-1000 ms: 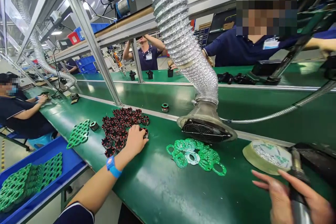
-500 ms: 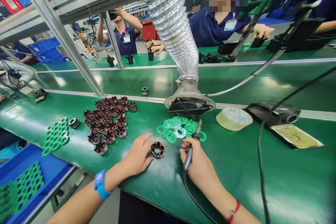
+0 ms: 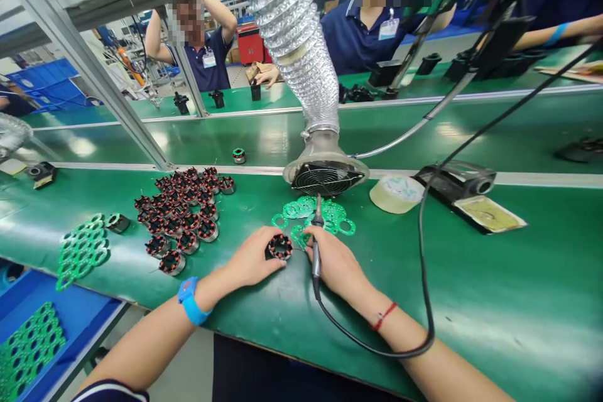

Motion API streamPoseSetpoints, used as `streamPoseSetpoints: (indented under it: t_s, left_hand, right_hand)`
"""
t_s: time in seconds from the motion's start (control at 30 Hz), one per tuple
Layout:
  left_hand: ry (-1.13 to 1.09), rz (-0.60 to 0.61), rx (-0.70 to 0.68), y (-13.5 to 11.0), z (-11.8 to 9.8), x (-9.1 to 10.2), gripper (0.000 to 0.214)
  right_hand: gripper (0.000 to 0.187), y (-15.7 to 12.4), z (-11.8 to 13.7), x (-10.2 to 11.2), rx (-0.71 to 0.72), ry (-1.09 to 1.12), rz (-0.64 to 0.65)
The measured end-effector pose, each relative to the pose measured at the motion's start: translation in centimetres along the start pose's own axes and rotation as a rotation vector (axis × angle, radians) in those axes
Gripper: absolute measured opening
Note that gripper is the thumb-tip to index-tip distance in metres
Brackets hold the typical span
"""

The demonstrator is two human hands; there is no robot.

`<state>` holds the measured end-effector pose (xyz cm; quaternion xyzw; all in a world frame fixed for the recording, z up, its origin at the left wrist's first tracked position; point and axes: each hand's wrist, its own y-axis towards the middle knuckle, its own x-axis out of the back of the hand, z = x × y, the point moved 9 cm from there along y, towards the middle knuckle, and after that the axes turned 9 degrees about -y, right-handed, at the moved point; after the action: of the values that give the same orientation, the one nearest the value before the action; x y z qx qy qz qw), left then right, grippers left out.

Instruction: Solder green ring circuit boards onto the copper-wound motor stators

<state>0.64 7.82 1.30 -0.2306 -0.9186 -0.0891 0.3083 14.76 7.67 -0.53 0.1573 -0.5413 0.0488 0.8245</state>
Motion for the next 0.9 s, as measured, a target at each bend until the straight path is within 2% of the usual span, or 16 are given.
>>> streamPoseSetpoints:
  t_s: [0.13,0.27,0.37,0.43,0.53,0.67,0.77,0.9]
  left_hand:
    - [0.126,0.12,-0.043,0.7,-1.5,-0.1,0.048]
    - [0.26,0.276,-0.165,1.0,-3.5,-1.5,0.042]
    - [0.293,0.344,-0.22,1.1,-4.1,-2.5,0.044]
    - [0.236,0.372,-0.233,1.1,-4.1,-3.0,0.045]
    - [0.082,0.343,-0.192,1.1,-3.3,-3.3,0.043]
    - [-0.02,0.217,-0.172,1.2,-2.3,-3.2,0.048]
    - [-0.039,0.177,-0.226,1.3,-2.2,-3.3,0.047]
    - [-0.028,0.147,-0.262,1.5,-2.1,-3.2,0.046]
  right_hand:
    - [0.028,-1.7,-1.1,1.3,0.042,0.006,0.026]
    - [0.027,-3.4,-1.2,2.0,0.105,0.031,0.054]
    - [0.028,-4.4,-1.4,3.1,0.115,0.055,-0.006]
    - [0.032,-5.2,-1.8,4.0,0.092,0.064,-0.059]
    - [0.032,-6.6,-2.4,5.5,0.018,0.079,-0.173]
    - [0.024,-8.9,-4.2,6.6,-0.197,0.235,-0.336]
    - [0.022,-10.0,-5.7,5.7,-0.361,0.367,-0.319]
    - [0.022,-10.3,-6.3,4.6,-0.42,0.504,-0.269]
